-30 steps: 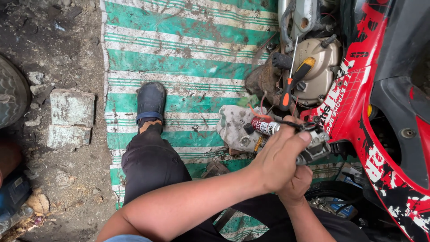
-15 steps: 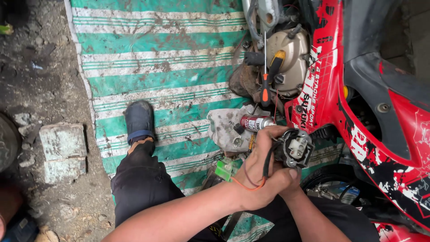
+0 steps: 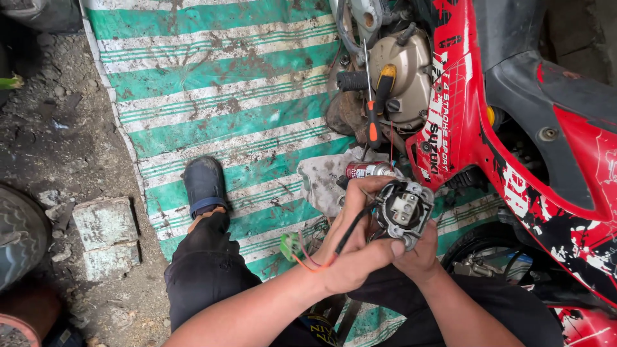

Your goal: Disassembling and reassembling a motorcycle carburetor for cleaning and maintenance

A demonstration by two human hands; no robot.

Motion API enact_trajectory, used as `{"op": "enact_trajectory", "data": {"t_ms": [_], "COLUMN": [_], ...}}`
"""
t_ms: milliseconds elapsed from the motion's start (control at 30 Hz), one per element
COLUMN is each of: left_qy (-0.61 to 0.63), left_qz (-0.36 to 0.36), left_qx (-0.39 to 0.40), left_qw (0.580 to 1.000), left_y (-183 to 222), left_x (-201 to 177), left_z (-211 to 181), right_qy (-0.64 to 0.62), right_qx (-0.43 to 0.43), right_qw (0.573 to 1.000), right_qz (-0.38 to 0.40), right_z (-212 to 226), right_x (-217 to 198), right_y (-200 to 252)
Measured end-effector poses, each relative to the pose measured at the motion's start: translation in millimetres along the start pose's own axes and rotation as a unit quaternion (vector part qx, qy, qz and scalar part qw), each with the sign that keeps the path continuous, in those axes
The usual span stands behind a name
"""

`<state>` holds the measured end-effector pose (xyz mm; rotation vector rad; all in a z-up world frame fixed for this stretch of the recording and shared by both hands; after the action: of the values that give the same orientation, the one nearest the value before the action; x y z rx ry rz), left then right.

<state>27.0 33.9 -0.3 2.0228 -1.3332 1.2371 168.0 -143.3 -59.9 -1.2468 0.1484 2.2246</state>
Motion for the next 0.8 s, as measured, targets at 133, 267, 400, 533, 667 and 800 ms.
{"op": "enact_trajectory", "data": {"t_ms": [133, 267, 400, 533, 667, 800], "left_qy": [0.053, 0.083, 0.140, 0.172, 0.191, 0.166], "left_qz": [0.009, 0.002, 0.000, 0.018, 0.020, 0.021], "left_qx": [0.010, -0.011, -0.036, 0.018, 0.009, 0.011], "left_qw": [0.999, 0.997, 0.989, 0.985, 0.981, 0.986], "left_y": [-2, -3, -4, -11, -16, -16], "left_x": [-9, -14, -16, -20, -23, -25], "left_z": [10, 14, 24, 28, 27, 34], "right_qy": [-0.012, -0.002, 0.031, -0.053, -0.066, -0.067], "right_qx": [0.011, 0.020, 0.009, -0.050, -0.060, -0.066], "right_qw": [1.000, 1.000, 0.999, 0.993, 0.991, 0.990], "right_qz": [0.005, -0.001, -0.018, -0.095, -0.099, -0.100], "right_z": [16, 23, 19, 21, 19, 24], "right_x": [-1, -4, -3, -7, -7, -9], "right_y": [-7, -9, -10, -18, -17, -20]}}
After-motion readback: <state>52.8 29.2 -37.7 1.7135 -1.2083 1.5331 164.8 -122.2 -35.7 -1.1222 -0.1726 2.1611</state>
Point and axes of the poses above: each hand's wrist, its own y-axis away from the middle knuckle, its own x-axis out of the palm, z = x × y, the point moved 4 cm from there along -y, towards the middle knuckle, and after that the axes turned 15 degrees about y, right-handed, at the moved point
